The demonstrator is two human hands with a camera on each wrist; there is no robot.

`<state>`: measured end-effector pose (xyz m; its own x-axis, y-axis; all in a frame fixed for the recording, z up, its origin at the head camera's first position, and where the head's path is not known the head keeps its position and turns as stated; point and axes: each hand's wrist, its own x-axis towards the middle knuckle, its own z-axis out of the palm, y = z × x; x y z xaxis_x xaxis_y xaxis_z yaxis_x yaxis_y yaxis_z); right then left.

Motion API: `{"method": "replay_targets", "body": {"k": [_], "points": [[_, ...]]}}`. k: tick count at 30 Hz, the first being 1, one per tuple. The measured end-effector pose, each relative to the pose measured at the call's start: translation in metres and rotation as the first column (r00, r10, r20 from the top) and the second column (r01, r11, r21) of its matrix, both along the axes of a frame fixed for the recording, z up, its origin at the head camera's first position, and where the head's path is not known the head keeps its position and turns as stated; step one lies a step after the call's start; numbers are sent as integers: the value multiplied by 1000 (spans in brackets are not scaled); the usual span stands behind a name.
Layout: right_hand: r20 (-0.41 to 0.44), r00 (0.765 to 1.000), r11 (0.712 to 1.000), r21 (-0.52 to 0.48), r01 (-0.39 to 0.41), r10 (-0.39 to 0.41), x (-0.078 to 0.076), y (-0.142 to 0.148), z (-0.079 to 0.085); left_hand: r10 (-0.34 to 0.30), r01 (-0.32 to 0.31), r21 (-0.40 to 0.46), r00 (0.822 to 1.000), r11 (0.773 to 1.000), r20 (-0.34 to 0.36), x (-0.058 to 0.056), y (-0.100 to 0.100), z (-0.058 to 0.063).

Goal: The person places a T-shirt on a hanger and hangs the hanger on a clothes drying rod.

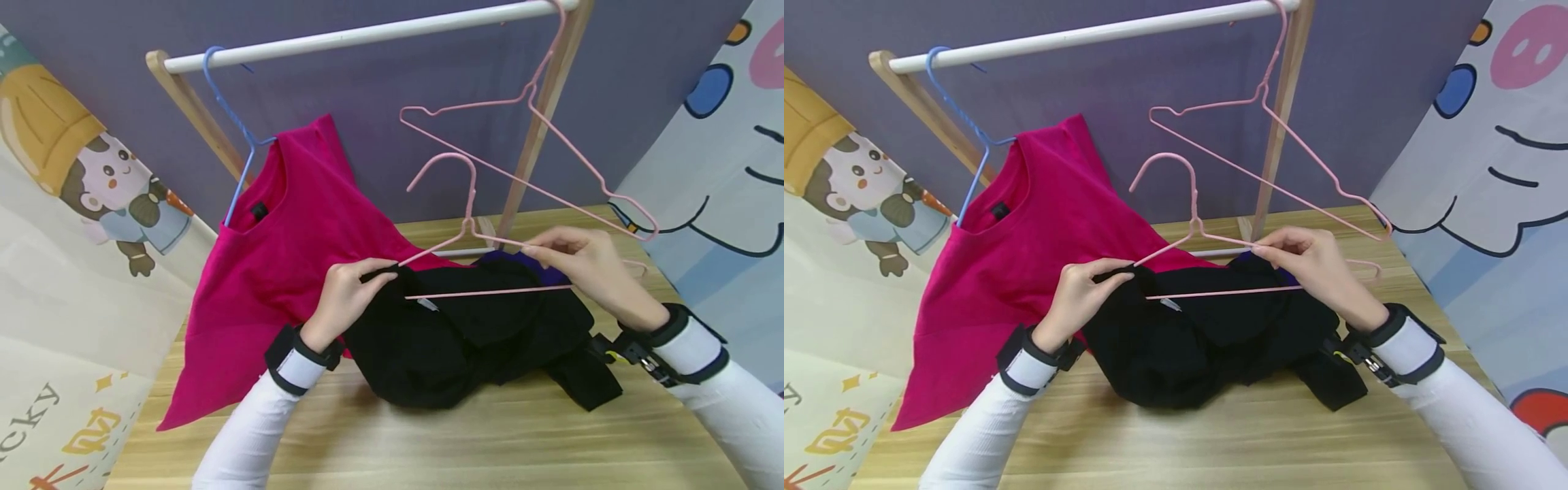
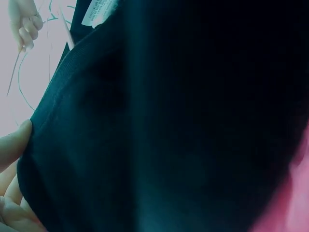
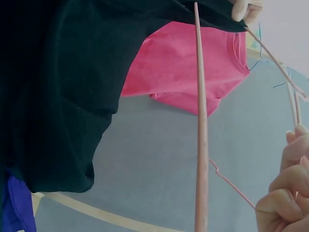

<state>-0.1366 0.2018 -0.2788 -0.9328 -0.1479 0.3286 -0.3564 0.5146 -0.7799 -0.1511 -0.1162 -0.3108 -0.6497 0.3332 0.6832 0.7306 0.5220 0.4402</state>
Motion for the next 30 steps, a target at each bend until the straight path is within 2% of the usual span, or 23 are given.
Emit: {"method": "replay_targets", "body": {"k": [6,14,19,23,30], "points": [[-84,995,999,-18,-50,49,-7,-9,-6,6,-6,14,1000,1000,11,-3,7,1],[-150,984,992,-68,-106,94,-9,-27,-13,26,-28,39,998,999,60,-3,15,4],[-152,982,990,-65,-127,116,-9,-33,-13,29,-31,20,997,999,74,-2,17,8],[-146,982,990,-64,-127,117,-9,-37,-12,24,-25,4,998,1000,57,-2,19,15],[-122,981,987,-39,-157,151,-13,-45,-11,16,-17,18,999,1000,49,-4,25,20]]}}
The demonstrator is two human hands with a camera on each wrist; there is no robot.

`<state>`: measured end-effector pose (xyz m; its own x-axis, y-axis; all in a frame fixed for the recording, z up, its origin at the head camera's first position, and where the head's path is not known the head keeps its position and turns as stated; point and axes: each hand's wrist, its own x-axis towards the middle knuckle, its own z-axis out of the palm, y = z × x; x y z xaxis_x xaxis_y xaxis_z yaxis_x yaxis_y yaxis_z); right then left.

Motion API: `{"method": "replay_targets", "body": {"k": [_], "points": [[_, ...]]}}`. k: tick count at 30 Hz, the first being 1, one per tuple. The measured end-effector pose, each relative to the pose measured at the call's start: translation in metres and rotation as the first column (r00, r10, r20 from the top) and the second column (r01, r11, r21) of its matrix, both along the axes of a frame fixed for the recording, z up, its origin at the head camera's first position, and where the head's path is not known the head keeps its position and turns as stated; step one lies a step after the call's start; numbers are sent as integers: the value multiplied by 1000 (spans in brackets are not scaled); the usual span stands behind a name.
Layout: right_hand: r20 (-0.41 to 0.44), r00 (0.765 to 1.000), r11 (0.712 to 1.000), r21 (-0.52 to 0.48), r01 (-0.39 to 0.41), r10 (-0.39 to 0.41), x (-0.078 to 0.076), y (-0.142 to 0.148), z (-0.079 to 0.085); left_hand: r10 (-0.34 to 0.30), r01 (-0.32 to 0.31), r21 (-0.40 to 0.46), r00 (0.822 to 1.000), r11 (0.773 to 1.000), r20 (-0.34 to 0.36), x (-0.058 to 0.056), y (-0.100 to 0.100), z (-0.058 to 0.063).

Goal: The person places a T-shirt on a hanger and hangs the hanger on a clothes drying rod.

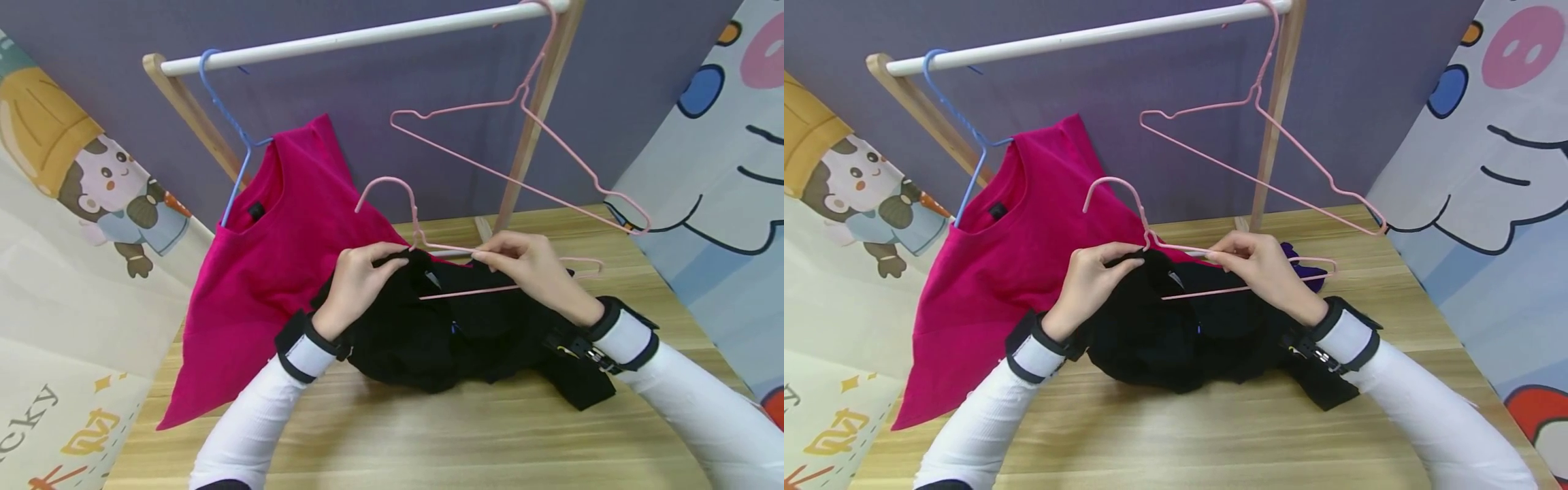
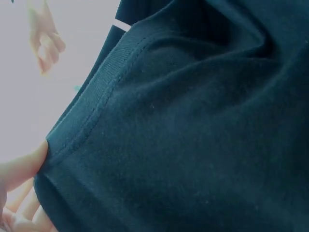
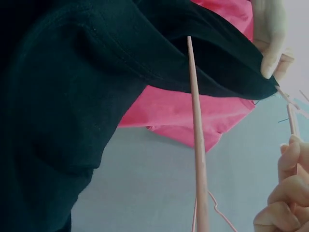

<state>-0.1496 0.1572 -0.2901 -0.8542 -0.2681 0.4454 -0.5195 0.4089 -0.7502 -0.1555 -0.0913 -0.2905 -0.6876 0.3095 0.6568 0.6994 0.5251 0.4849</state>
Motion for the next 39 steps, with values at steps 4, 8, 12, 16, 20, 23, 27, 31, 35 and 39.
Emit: {"method": "replay_targets", "body": {"k": [4,8,12,16,20,23,27,31,35,39], "points": [[13,1000,1000,1,-26,26,-5,-6,-3,21,-21,20,1000,1000,-6,0,2,3],[19,999,1000,-1,-30,30,-10,-8,-7,22,-24,47,999,999,32,-1,4,3],[18,999,999,17,-37,37,-9,-7,-7,-16,8,60,993,998,120,0,3,1],[-50,998,997,55,-46,49,-5,-7,-5,-42,36,44,989,998,144,1,-1,-1],[-288,957,996,88,-15,39,-1,-8,0,-49,46,26,990,999,136,2,-6,-1],[-443,894,995,95,-22,62,6,-9,3,-51,51,5,988,999,143,3,-9,-1],[-461,863,976,159,-150,208,20,-13,-5,-56,62,-34,985,998,162,4,-13,0],[-380,852,917,311,-249,361,32,-19,-27,-53,66,-61,981,996,186,5,-16,2],[-301,860,850,467,-244,413,37,-22,-49,-53,74,-84,971,994,231,5,-18,4],[-189,891,780,578,-240,413,36,-25,-65,-68,101,-100,955,990,290,6,-21,8]]}}
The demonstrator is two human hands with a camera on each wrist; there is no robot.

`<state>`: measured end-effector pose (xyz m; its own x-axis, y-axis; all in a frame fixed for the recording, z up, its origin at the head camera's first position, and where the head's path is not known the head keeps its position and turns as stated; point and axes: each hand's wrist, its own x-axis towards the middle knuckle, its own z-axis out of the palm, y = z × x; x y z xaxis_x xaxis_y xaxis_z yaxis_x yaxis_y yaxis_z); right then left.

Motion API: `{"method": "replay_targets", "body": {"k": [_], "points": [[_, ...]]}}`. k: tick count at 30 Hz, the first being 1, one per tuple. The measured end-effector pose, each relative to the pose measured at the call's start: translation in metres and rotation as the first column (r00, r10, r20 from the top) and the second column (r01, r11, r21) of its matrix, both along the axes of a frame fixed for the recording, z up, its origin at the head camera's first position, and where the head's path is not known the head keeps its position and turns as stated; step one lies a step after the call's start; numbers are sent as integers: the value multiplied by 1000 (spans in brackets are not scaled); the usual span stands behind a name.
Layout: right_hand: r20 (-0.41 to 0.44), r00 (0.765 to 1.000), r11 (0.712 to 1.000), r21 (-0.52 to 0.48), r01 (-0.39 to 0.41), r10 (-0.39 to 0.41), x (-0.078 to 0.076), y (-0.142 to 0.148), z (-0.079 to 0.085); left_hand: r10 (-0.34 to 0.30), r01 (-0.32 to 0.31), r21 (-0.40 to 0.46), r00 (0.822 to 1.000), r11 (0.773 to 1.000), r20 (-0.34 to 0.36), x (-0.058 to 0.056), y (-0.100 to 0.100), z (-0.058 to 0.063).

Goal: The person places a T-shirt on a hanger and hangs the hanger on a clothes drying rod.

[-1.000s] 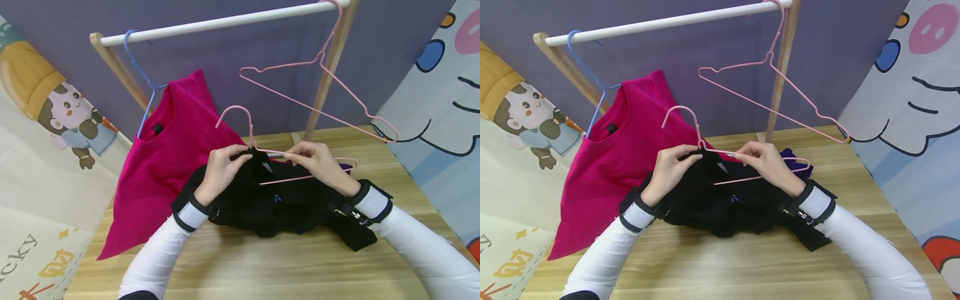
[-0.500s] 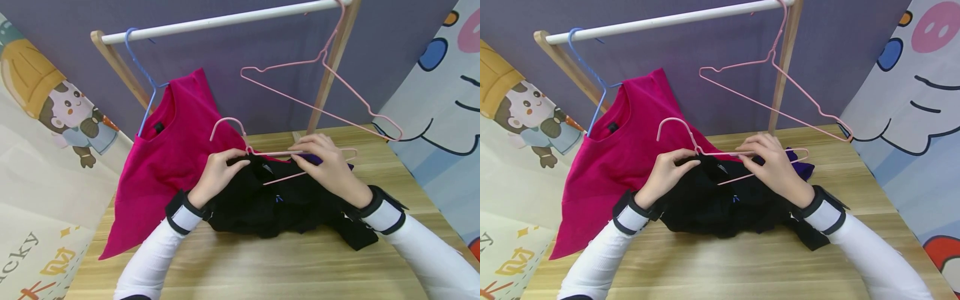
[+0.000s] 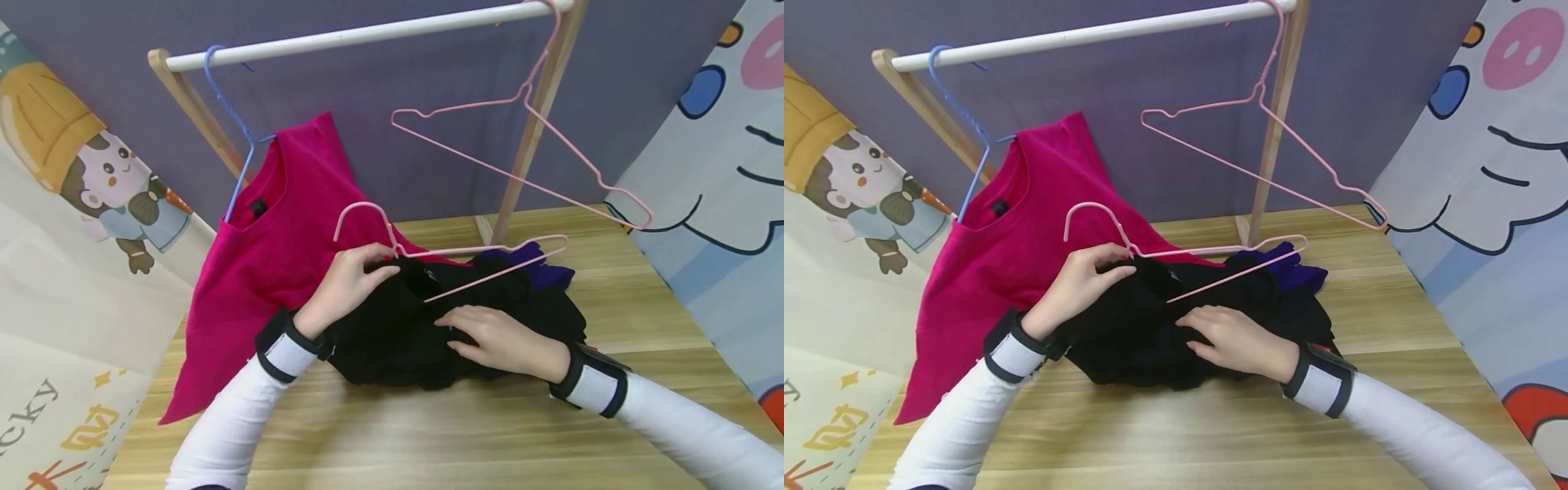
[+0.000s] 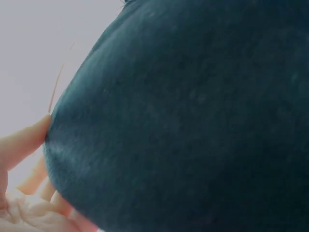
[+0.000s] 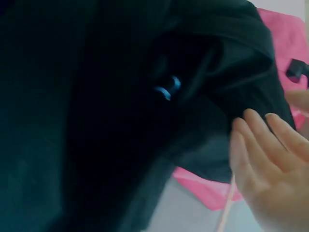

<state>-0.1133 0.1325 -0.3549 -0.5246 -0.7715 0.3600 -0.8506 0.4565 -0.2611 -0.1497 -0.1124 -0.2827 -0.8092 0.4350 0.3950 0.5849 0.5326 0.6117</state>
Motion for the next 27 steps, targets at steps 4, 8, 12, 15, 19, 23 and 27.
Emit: {"method": "replay_targets", "body": {"k": [4,8,12,15,19,23,27], "points": [[-41,998,991,121,52,-48,-4,1,-11,-12,14,-30,999,999,53,1,-4,3],[-177,981,980,166,106,-76,-9,4,-19,-12,20,-80,995,997,100,1,-10,4],[-308,945,973,159,165,-110,-15,8,-25,-17,30,-107,993,994,115,2,-15,5],[-375,917,969,146,200,-133,-19,13,-27,-32,44,-104,993,994,117,2,-17,3],[-415,898,967,131,219,-147,-22,22,-29,-54,65,-86,990,994,127,1,-20,1],[-440,888,973,116,201,-131,-23,31,-27,-69,78,-65,990,995,125,0,-23,-2],[-446,889,985,70,155,-108,-20,41,-16,-75,82,-57,991,995,114,-1,-28,-4]]}}
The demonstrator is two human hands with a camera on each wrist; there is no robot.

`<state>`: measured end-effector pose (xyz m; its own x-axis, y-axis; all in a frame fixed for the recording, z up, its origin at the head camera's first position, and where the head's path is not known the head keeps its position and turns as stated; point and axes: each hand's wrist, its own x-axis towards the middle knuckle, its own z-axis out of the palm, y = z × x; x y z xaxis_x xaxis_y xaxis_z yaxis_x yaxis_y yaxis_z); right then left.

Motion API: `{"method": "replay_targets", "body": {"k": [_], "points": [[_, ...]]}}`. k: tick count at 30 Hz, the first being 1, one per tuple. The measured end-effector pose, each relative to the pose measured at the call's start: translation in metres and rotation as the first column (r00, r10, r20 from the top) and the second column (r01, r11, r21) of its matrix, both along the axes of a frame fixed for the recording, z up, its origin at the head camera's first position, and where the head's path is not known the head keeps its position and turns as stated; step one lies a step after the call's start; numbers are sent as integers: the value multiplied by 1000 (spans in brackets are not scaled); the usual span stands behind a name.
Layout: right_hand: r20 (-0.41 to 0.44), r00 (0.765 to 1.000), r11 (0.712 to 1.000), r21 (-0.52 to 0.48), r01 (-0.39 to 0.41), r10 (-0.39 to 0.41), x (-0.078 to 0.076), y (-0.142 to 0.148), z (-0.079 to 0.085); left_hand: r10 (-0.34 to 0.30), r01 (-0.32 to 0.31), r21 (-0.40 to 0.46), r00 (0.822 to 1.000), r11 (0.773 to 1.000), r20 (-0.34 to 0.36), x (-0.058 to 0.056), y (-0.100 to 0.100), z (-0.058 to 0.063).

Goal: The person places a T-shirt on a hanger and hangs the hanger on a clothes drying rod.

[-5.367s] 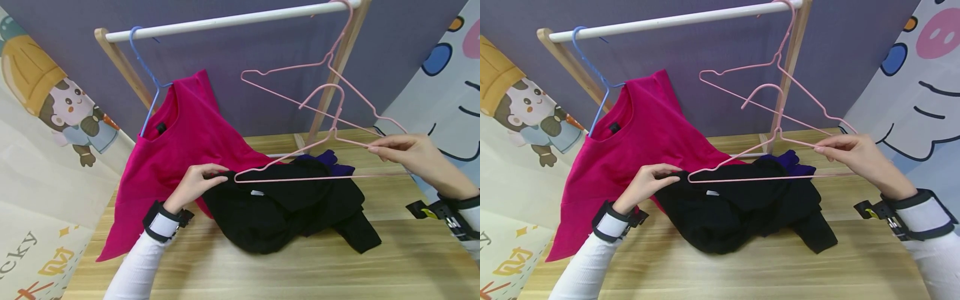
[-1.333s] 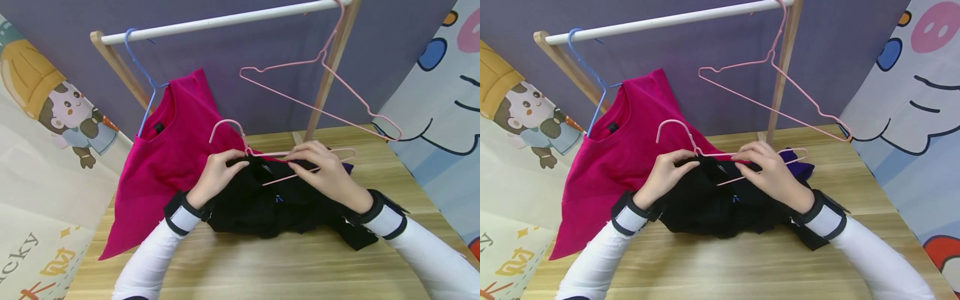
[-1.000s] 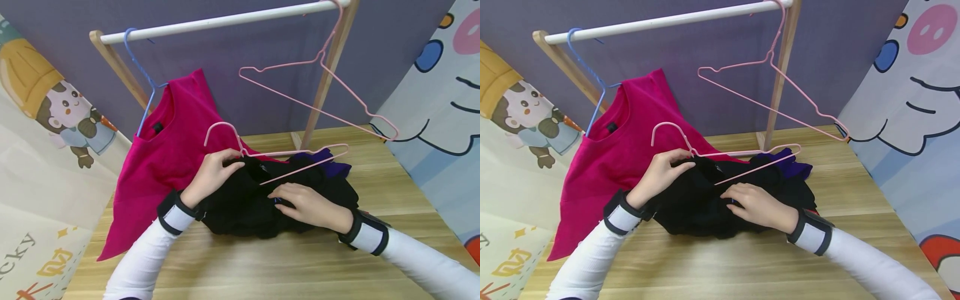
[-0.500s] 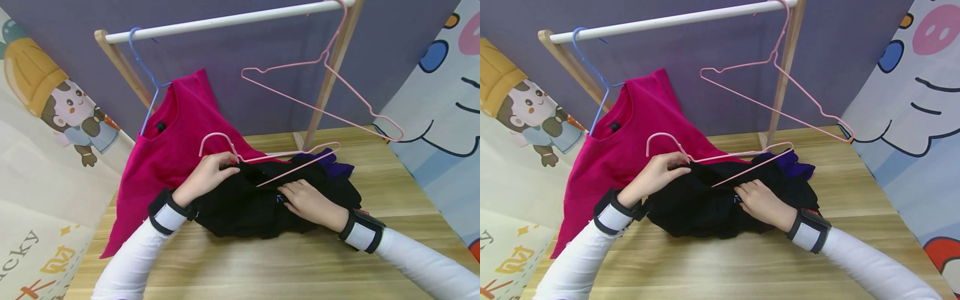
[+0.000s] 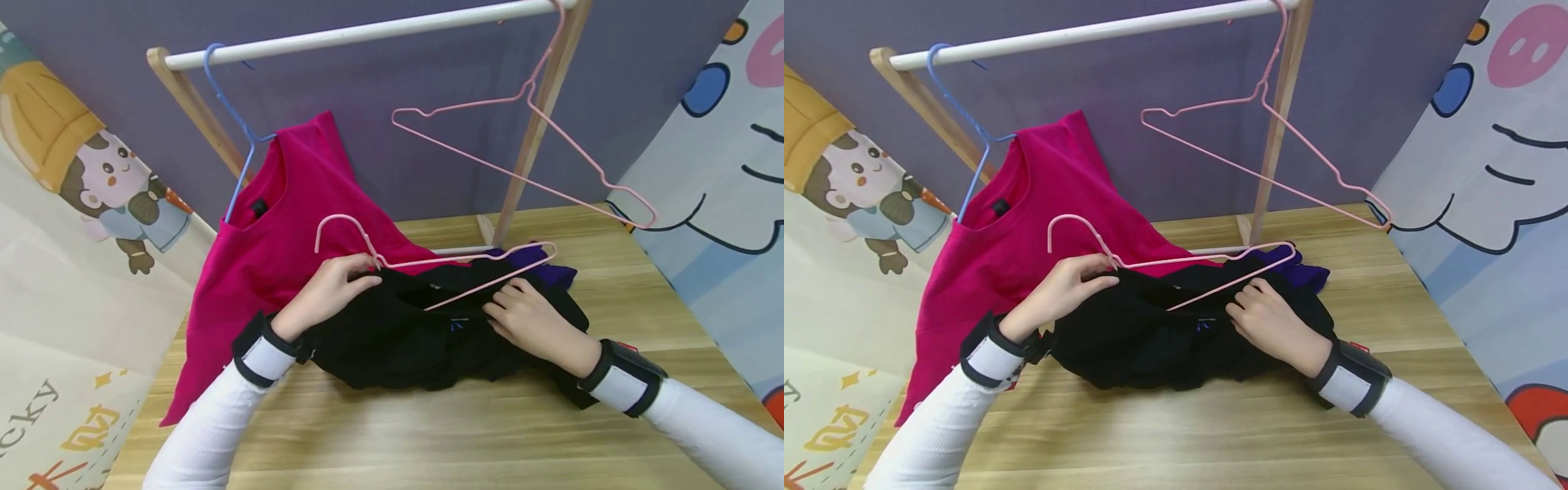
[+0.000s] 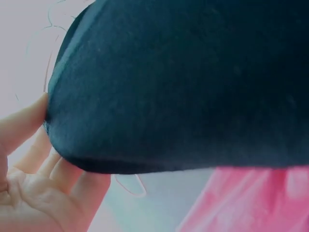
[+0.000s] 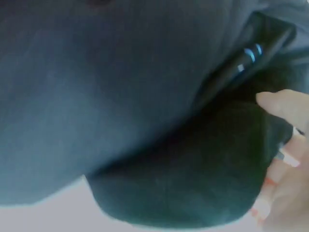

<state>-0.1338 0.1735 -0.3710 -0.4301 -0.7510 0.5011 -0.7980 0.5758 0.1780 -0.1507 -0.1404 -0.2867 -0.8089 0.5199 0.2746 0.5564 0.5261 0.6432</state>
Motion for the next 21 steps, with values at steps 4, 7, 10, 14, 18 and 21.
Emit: {"method": "replay_targets", "body": {"k": [4,7,10,14,18,21], "points": [[22,999,998,-60,-28,29,3,11,15,12,-12,4,1000,1000,-11,0,-5,-1],[75,996,993,-110,-36,45,3,20,26,11,-11,5,1000,1000,-10,1,-8,-3],[119,991,985,-166,-46,66,4,29,36,3,-3,-3,1000,1000,-13,3,-10,-6],[83,991,963,-255,-81,105,4,39,48,19,-19,1,999,1000,-41,4,-15,-9],[8,996,943,-323,-83,91,4,48,58,9,-8,29,999,1000,-43,5,-19,-12],[-21,998,941,-333,-62,59,4,54,63,-25,26,34,999,999,-35,6,-21,-15]]}}
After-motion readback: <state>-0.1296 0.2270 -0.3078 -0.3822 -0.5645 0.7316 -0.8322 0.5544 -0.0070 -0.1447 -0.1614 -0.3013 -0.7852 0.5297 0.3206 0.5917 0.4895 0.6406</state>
